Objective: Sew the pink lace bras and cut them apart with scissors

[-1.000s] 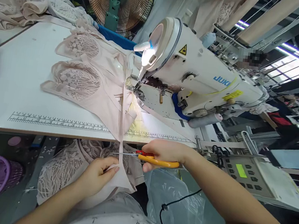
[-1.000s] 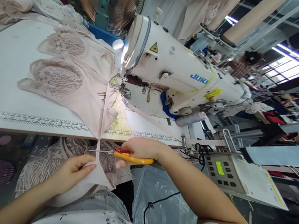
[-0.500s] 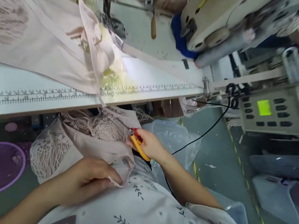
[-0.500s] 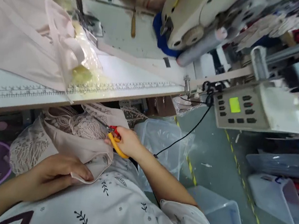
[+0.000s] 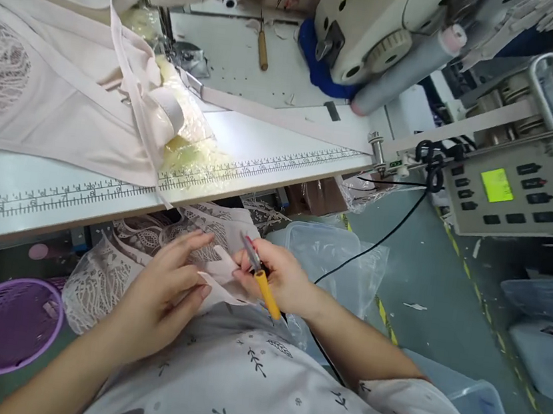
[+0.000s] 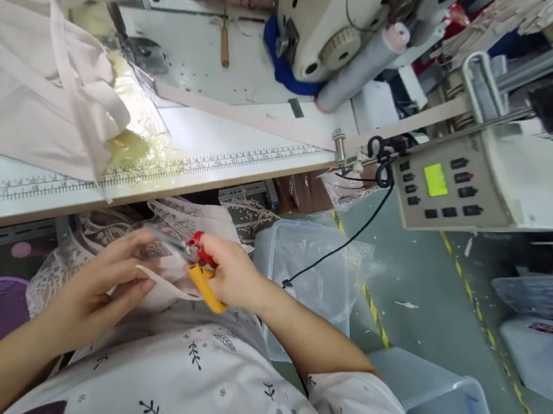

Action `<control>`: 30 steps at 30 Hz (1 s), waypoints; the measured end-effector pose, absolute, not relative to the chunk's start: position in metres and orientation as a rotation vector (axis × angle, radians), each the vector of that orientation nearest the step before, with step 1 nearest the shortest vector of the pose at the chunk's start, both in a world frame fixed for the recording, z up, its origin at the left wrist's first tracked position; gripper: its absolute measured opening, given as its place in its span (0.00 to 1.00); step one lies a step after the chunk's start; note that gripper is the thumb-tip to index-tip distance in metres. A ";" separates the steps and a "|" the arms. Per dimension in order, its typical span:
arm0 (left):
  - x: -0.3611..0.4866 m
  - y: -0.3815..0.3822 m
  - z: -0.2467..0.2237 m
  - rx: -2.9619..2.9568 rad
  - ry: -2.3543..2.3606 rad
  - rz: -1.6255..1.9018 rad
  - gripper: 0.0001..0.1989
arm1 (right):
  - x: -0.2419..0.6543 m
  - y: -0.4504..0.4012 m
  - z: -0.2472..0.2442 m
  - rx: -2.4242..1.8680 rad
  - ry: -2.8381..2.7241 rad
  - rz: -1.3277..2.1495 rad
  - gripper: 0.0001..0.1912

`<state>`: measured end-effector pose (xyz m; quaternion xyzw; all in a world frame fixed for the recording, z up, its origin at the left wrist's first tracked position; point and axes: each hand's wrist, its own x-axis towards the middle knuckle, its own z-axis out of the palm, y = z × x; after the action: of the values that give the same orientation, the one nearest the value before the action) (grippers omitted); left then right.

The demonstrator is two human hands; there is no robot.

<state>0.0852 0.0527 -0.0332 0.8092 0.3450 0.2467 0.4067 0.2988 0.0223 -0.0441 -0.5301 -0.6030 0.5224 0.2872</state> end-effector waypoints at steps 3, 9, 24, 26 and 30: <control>0.091 0.062 -0.025 2.064 0.783 0.578 0.10 | 0.298 0.031 -0.026 -1.348 -1.757 1.329 0.08; 0.087 0.058 -0.018 2.294 0.762 0.808 0.10 | 0.300 0.045 -0.035 -1.774 -1.914 1.419 0.18; 0.104 0.041 -0.033 2.358 0.500 0.742 0.10 | 0.288 0.045 -0.056 -2.010 -1.751 1.258 0.11; 0.103 0.042 -0.033 2.341 0.485 0.786 0.10 | 0.293 0.045 -0.059 -1.957 -1.704 1.331 0.10; 0.103 0.045 -0.032 2.358 0.438 0.816 0.10 | 0.307 0.044 -0.056 -1.758 -1.637 1.558 0.08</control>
<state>0.1030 0.0446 -0.0322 0.8880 0.1649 0.3075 0.2996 0.3068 0.0444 -0.0563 -0.6081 -0.5661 0.5389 0.1389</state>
